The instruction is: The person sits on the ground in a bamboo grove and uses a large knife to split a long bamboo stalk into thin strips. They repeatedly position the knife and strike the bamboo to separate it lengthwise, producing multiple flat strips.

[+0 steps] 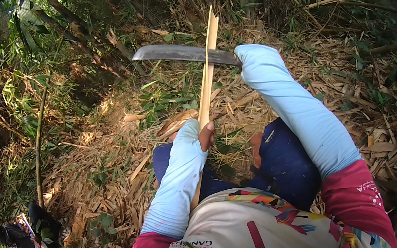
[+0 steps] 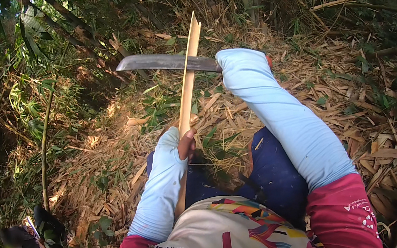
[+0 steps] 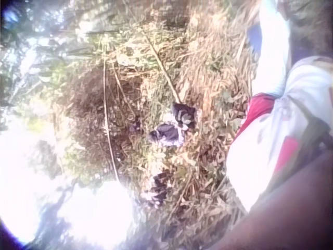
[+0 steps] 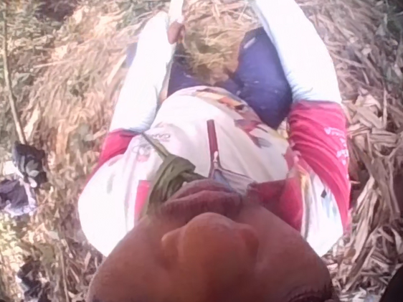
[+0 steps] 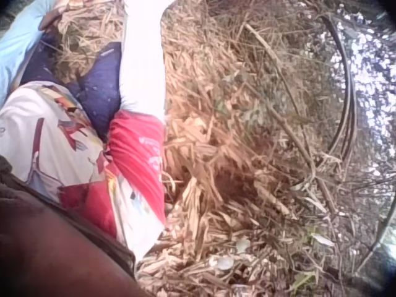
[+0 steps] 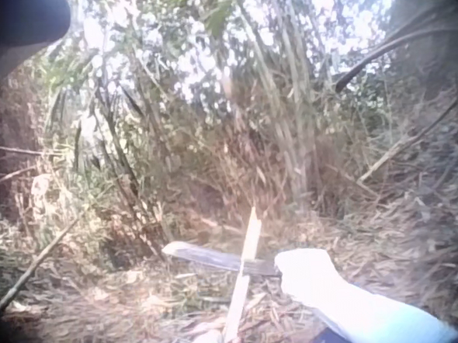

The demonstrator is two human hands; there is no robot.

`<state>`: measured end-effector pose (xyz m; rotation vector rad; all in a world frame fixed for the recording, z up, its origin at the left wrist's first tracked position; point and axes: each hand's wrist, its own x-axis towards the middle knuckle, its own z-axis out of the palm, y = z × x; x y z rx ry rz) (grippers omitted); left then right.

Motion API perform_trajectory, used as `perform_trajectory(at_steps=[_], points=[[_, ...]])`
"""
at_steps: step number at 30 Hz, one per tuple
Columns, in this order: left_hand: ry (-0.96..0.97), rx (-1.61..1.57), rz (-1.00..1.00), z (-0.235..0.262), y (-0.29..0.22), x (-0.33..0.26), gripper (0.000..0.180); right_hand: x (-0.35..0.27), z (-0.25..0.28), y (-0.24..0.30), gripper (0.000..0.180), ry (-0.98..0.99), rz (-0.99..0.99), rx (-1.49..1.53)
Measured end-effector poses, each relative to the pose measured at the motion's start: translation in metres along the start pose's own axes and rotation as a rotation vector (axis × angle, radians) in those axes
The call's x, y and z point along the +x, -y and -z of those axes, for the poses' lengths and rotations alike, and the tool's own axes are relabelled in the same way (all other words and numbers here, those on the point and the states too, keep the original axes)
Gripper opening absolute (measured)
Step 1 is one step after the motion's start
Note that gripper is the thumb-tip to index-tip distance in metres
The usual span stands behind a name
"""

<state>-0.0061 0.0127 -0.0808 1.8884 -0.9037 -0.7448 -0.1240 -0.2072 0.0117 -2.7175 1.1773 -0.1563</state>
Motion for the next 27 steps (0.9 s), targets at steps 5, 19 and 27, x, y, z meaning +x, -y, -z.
perform_trajectory(at_steps=[5, 19, 27], points=[[0.156, -0.209, 0.107, 0.011, 0.014, -0.024, 0.029, 0.037, -0.002, -0.055, 0.018, -0.051, -0.271, 0.090], [0.387, -0.764, -0.016, 0.031, -0.012, -0.004, 0.052, 0.035, -0.034, -0.136, 0.034, -0.355, -0.241, 0.470], [0.360, -0.851, -0.187, 0.031, -0.042, 0.016, 0.062, -0.013, -0.022, -0.043, 0.036, -0.344, 0.069, 0.780]])
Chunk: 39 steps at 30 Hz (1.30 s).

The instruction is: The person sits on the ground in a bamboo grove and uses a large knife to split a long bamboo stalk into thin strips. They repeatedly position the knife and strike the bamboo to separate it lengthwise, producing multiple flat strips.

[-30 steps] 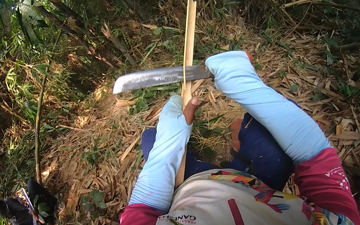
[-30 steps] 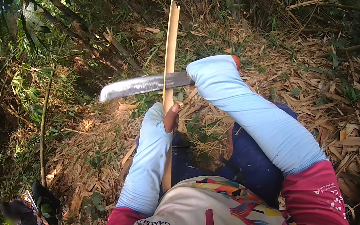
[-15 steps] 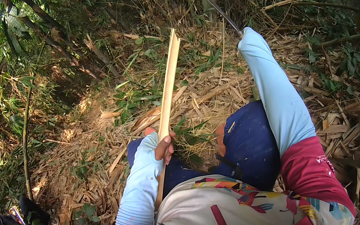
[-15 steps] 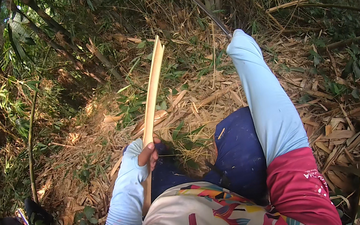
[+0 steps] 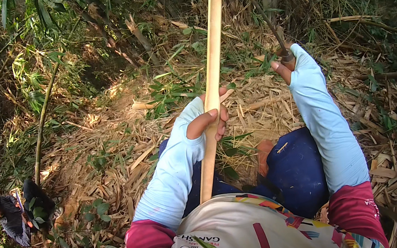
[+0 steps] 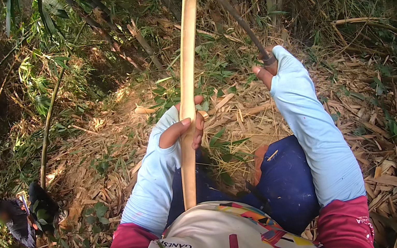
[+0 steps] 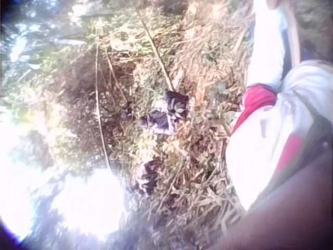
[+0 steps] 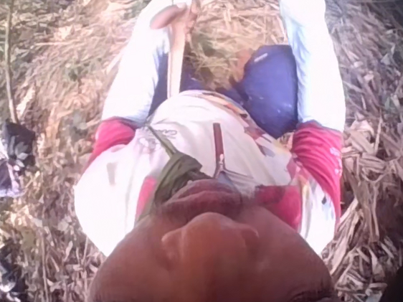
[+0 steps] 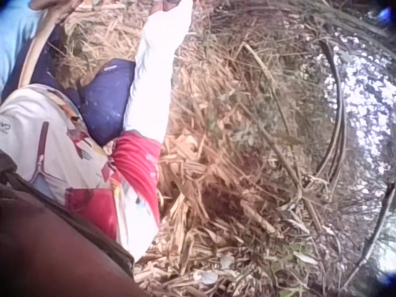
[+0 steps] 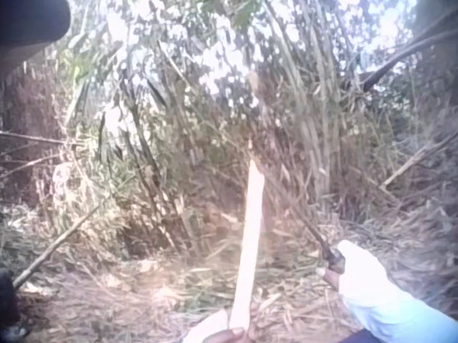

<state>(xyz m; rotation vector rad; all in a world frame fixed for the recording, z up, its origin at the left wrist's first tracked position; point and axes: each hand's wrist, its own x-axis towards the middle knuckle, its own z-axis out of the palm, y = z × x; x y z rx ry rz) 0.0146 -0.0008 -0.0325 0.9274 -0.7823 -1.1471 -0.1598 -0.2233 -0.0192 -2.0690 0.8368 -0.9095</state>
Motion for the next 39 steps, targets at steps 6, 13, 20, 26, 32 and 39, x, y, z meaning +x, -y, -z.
perform_trajectory(at_steps=[6, 13, 20, 26, 32, 39], points=[[0.012, -0.041, 0.024, -0.001, 0.001, 0.011, 0.069, -0.030, -0.015, 0.039, 0.028, 0.136, 0.161, 0.018], [-0.075, 0.265, 0.096, -0.024, -0.013, 0.004, 0.092, -0.040, -0.009, 0.068, 0.013, 0.345, 0.505, -0.445], [-0.011, 0.393, -0.039, -0.030, -0.002, -0.003, 0.091, -0.049, -0.020, 0.062, 0.006, 0.275, 0.664, -0.528], [-0.084, 0.394, -0.131, -0.032, 0.008, -0.008, 0.083, -0.052, -0.022, 0.063, 0.005, 0.211, 0.662, -0.563], [-0.154, 0.549, -0.157, -0.044, 0.005, -0.016, 0.067, -0.052, -0.021, 0.062, 0.005, 0.194, 0.686, -0.517], [-0.204, 0.777, -0.208, -0.039, 0.012, -0.020, 0.059, -0.053, -0.021, 0.061, 0.007, 0.226, 0.682, -0.607]])
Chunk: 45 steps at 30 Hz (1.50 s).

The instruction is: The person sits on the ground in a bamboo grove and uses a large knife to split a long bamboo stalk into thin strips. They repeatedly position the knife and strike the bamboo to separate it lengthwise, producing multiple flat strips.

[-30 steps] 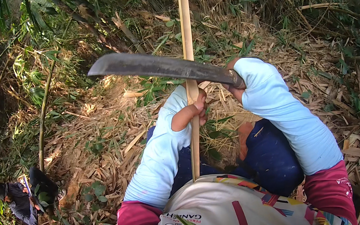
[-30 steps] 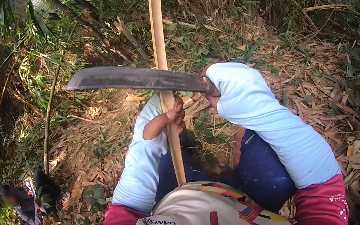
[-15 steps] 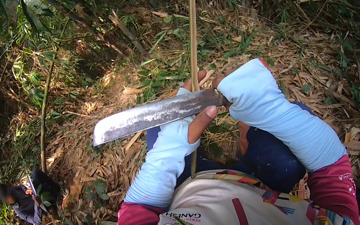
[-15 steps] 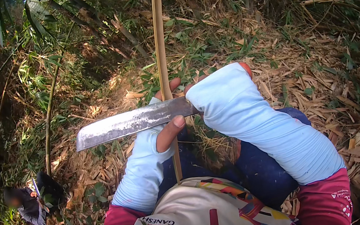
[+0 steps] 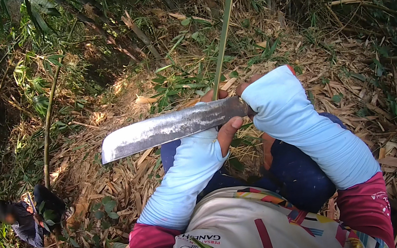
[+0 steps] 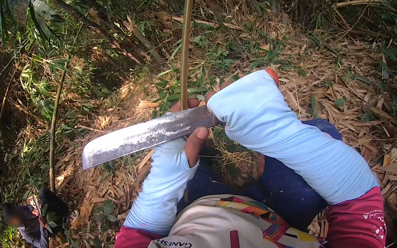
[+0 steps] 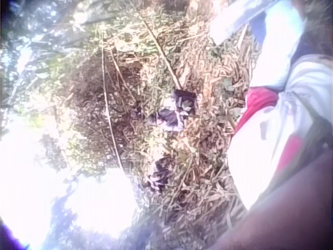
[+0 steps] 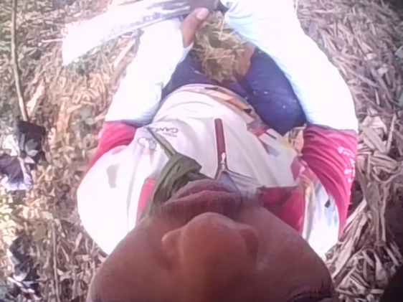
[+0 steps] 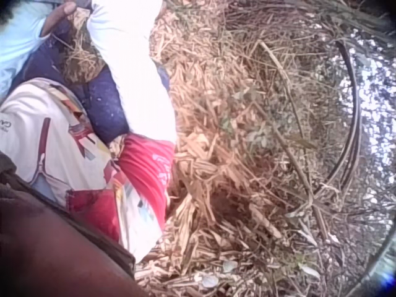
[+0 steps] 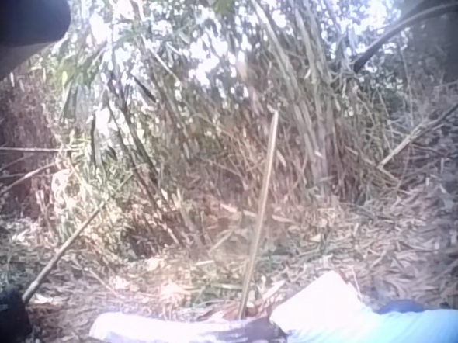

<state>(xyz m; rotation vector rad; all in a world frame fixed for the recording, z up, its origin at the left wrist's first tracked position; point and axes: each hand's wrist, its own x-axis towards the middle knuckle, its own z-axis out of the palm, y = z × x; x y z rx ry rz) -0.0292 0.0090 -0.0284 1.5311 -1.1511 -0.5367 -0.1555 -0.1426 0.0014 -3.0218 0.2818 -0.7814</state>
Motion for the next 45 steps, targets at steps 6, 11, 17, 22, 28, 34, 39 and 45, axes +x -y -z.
perform_trajectory(at_steps=[6, 11, 17, 22, 28, 34, 39, 45], points=[[-0.049, 0.113, -0.064, -0.003, 0.002, -0.001, 0.055, -0.003, -0.010, -0.002, 0.009, -0.082, 0.001, -0.010], [-0.068, 0.209, -0.117, -0.004, 0.008, 0.004, 0.048, -0.002, -0.011, -0.002, 0.008, -0.053, -0.052, -0.033], [-0.140, 0.134, -0.062, -0.010, 0.010, 0.008, 0.050, 0.001, -0.006, -0.002, 0.011, -0.033, -0.079, -0.062], [-0.091, 0.044, -0.085, -0.004, 0.009, 0.009, 0.062, 0.000, -0.004, -0.001, 0.018, 0.023, -0.095, 0.148], [-0.031, 0.194, -0.144, 0.007, 0.005, 0.009, 0.076, 0.002, -0.004, 0.002, 0.025, 0.115, -0.124, 0.154], [-0.079, 0.275, -0.234, 0.008, 0.004, 0.008, 0.080, 0.002, -0.003, 0.002, 0.029, 0.118, -0.088, 0.165], [-0.062, 0.286, -0.225, 0.010, -0.008, 0.009, 0.076, 0.002, -0.003, 0.001, 0.031, 0.135, -0.098, 0.146], [-0.077, 0.315, -0.200, 0.010, -0.005, 0.008, 0.071, 0.004, 0.000, 0.005, 0.034, 0.086, -0.082, 0.112]])
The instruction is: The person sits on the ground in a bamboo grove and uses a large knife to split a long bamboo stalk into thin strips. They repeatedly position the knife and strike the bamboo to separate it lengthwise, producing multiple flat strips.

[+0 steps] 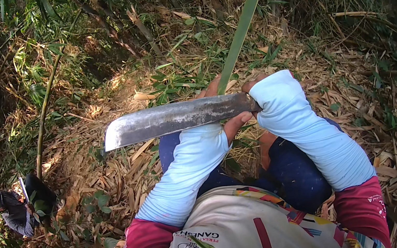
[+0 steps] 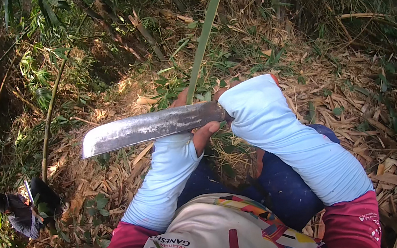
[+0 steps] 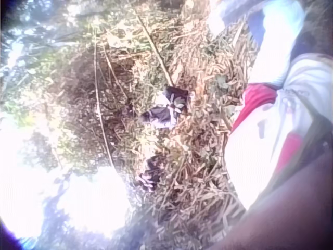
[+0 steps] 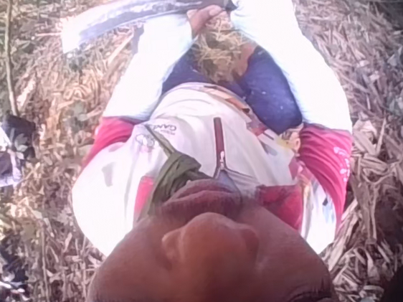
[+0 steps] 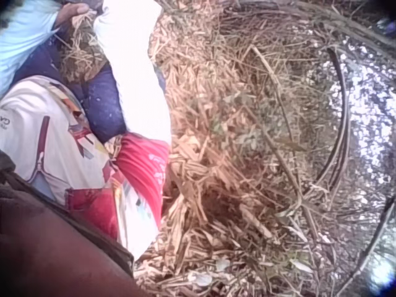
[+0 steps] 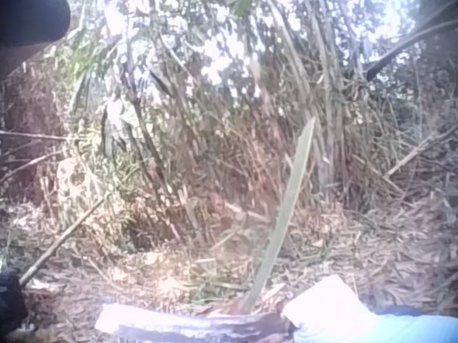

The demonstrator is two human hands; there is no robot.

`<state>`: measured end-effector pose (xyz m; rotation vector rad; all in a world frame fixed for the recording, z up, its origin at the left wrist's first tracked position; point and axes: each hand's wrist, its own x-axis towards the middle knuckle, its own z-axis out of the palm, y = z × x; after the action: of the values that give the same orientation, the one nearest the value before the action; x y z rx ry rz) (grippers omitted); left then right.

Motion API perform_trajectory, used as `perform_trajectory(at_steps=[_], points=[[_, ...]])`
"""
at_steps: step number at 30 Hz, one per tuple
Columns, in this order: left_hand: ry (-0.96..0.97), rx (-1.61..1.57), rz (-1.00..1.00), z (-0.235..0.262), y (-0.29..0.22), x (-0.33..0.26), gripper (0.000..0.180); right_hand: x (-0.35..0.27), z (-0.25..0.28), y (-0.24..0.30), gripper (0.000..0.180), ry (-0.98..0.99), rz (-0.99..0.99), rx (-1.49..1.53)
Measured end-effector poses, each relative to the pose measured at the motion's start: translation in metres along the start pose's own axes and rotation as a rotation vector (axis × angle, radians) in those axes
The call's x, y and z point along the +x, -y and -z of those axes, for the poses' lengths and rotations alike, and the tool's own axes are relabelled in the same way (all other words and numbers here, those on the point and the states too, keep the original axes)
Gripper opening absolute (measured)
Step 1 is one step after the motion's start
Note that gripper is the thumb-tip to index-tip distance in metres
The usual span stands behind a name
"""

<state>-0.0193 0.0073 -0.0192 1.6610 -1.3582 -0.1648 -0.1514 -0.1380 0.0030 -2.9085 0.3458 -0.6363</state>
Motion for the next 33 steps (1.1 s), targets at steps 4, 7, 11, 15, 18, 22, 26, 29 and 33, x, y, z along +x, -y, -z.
perform_trajectory(at_steps=[4, 7, 11, 15, 18, 22, 26, 29, 33], points=[[0.032, -0.073, 0.056, -0.001, -0.001, -0.001, 0.068, -0.001, -0.003, -0.001, 0.035, -0.055, 0.020, -0.033], [-0.012, -0.089, 0.084, -0.005, -0.004, -0.004, 0.060, -0.002, -0.008, -0.004, 0.030, -0.111, 0.045, -0.048], [-0.008, -0.132, 0.119, -0.006, -0.006, -0.004, 0.059, -0.002, -0.008, -0.003, 0.027, -0.149, 0.054, -0.034], [-0.060, -0.107, 0.103, -0.017, 0.009, -0.008, 0.058, 0.002, -0.009, -0.003, 0.029, -0.087, -0.043, -0.072], [-0.091, -0.244, 0.182, -0.027, 0.014, -0.003, 0.049, 0.006, -0.008, -0.006, 0.024, -0.035, -0.084, -0.125], [-0.035, -0.219, 0.319, -0.029, 0.013, 0.013, 0.037, 0.011, -0.017, -0.014, 0.013, -0.078, -0.135, -0.230], [0.021, -0.092, 0.313, -0.026, 0.009, 0.024, 0.043, 0.016, -0.016, -0.018, 0.012, 0.003, -0.208, -0.216], [0.067, 0.008, 0.307, -0.023, 0.018, 0.026, 0.049, 0.023, -0.015, -0.018, 0.012, 0.142, -0.295, -0.213], [0.084, 0.091, 0.315, -0.016, 0.016, 0.018, 0.050, 0.028, -0.018, -0.020, 0.013, 0.246, -0.359, -0.237]])
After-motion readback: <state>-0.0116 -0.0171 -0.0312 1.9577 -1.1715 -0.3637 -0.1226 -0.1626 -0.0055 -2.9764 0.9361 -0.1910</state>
